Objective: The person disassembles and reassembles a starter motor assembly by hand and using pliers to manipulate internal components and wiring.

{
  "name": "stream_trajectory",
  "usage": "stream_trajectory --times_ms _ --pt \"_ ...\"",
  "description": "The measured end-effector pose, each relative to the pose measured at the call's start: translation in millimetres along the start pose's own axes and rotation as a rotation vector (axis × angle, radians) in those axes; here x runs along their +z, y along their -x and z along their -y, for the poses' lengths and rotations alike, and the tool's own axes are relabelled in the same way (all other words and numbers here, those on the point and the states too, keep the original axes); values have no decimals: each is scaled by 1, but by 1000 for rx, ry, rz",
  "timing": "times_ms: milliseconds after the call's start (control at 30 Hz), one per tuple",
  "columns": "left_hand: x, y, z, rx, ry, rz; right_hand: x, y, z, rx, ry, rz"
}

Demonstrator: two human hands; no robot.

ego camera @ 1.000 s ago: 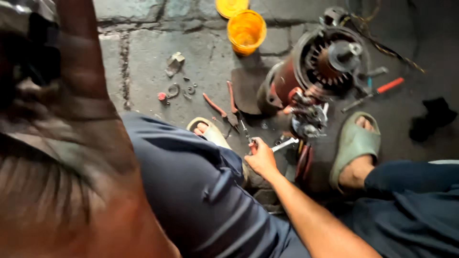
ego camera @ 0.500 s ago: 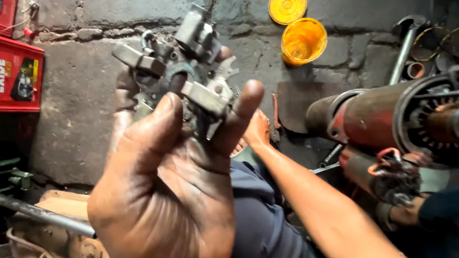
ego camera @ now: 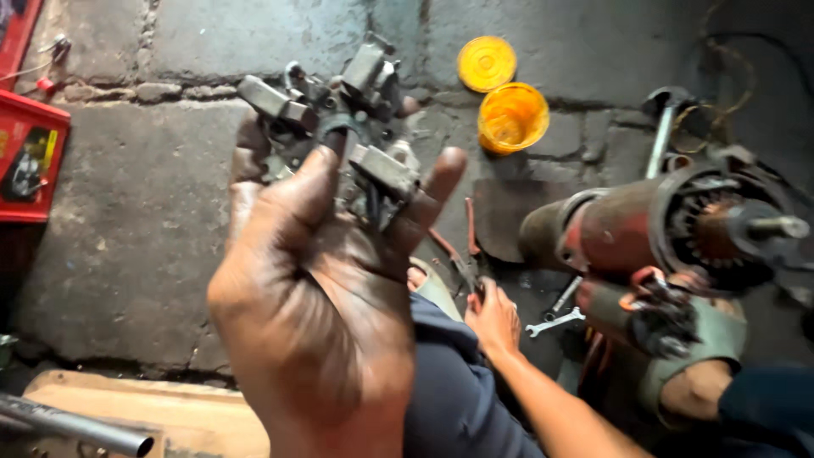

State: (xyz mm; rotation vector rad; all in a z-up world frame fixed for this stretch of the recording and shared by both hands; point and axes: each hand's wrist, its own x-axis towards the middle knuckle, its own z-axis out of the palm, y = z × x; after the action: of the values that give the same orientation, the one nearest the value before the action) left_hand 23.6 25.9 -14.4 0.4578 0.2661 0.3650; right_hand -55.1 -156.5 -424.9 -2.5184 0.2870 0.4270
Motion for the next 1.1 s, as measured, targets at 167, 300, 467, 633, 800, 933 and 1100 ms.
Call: stream_trajectory --times_ms 167,300,467,633,800,933,1100 --pt "8 9 12 -87 -62 -58 -31 21 -31 24 356 187" --pt "24 22 28 -144 -109 179 -61 32 -14 62 450 357" --pt "37 58 49 -190 -254 240 -129 35 49 -209 218 483" --pt "37 80 75 -197 -203 363 -279 105 108 -659 -37 354" --pt "37 90 117 -256 -286 368 -374 172 104 -713 -473 -393" --pt "31 110 144 -371 -414 419 -386 164 79 -502 -457 -388" --pt "16 118 161 -393 -514 430 -363 151 52 -515 -418 -445"
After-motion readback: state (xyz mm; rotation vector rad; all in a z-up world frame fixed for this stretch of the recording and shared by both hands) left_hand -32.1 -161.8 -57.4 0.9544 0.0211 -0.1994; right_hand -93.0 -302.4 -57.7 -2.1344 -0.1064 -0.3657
